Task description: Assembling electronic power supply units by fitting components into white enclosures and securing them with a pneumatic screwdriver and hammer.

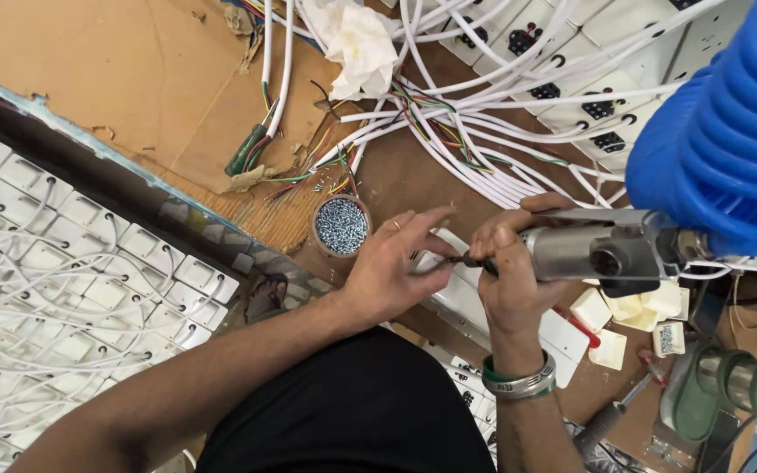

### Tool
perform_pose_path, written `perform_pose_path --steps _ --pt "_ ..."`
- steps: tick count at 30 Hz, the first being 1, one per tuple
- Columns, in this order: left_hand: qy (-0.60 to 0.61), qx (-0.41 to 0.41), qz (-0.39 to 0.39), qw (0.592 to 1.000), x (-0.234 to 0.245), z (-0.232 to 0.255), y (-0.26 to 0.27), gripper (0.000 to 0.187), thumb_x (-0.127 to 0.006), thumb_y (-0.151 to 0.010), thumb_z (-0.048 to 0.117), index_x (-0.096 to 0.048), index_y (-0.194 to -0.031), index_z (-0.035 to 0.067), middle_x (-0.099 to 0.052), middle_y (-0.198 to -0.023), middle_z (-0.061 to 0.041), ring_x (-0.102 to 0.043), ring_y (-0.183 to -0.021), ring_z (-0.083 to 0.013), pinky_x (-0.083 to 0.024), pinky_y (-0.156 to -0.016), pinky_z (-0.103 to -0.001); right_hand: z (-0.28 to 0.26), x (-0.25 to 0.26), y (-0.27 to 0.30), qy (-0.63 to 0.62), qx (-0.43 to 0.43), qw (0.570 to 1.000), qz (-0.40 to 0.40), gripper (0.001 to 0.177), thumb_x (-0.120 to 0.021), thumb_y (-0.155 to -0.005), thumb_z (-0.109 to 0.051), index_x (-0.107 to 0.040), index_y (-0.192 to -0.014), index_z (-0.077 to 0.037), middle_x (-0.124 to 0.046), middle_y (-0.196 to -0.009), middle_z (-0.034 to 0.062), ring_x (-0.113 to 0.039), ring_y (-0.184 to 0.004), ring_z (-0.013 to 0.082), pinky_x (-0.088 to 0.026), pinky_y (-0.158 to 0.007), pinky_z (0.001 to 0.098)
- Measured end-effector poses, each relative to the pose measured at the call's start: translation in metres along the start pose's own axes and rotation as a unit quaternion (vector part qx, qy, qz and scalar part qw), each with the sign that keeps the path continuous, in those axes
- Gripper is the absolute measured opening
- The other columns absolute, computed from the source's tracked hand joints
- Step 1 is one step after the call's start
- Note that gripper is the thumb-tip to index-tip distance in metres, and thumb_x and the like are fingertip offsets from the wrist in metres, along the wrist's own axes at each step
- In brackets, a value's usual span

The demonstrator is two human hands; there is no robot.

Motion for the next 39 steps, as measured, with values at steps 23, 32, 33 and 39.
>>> perform_pose_path --steps 23,32,33,39 --pt "0.045 -0.009 0.01 0.999 -0.005 -0.008 0.0 0.077 -0.081 -0.082 0.013 -0.046 -0.151 0.008 -0.08 -0.103 -0.003 -0.069 -0.12 -0.0249 -0.054 -0.105 -0.037 -0.008 -0.011 0.008 0.074 0.044 0.996 0.001 0.026 -0.058 -0.097 0.003 -0.045 -0.12 -0.001 -0.055 -0.081 0.0096 -0.054 -0.064 0.0161 -0.054 -0.067 0.0338" --pt "0.042 -0.017 0.016 0.999 -0.005 -0.009 0.001 0.076 -0.081 -0.081 0.014 -0.047 -0.15 0.008 -0.08 -0.104 -0.001 -0.069 -0.122 -0.0249 -0.055 -0.105 -0.037 -0.006 -0.012 0.007 0.054 0.041 0.997 0.022 0.024 -0.057 -0.097 0.002 -0.045 -0.117 -0.002 -0.053 -0.078 0.0082 -0.053 -0.061 0.0161 -0.052 -0.064 0.0337" --pt "0.036 -0.016 0.017 0.999 -0.005 -0.009 0.001 0.076 -0.081 -0.081 0.014 -0.047 -0.149 0.008 -0.08 -0.103 -0.001 -0.069 -0.122 -0.0252 -0.054 -0.105 -0.037 -0.006 -0.014 0.007 0.062 0.042 0.997 0.022 0.024 -0.057 -0.096 0.002 -0.045 -0.116 -0.002 -0.054 -0.081 0.0082 -0.053 -0.062 0.0162 -0.053 -0.064 0.0341" --pt "0.033 -0.018 0.018 0.999 -0.004 -0.008 0.001 0.077 -0.081 -0.08 0.016 -0.047 -0.149 0.008 -0.079 -0.104 0.0 -0.069 -0.122 -0.0253 -0.055 -0.104 -0.037 0.001 -0.006 0.009 0.06 0.026 0.998 0.008 0.022 -0.057 -0.098 0.002 -0.046 -0.116 -0.003 -0.056 -0.086 0.0097 -0.054 -0.065 0.0156 -0.052 -0.066 0.0335"
Point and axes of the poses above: each hand's wrist, its own y-axis away from the middle knuckle, its own x-axis out of the back of the hand, z = x × y, the point moved 3 cm from there along -y, towards the middle knuckle
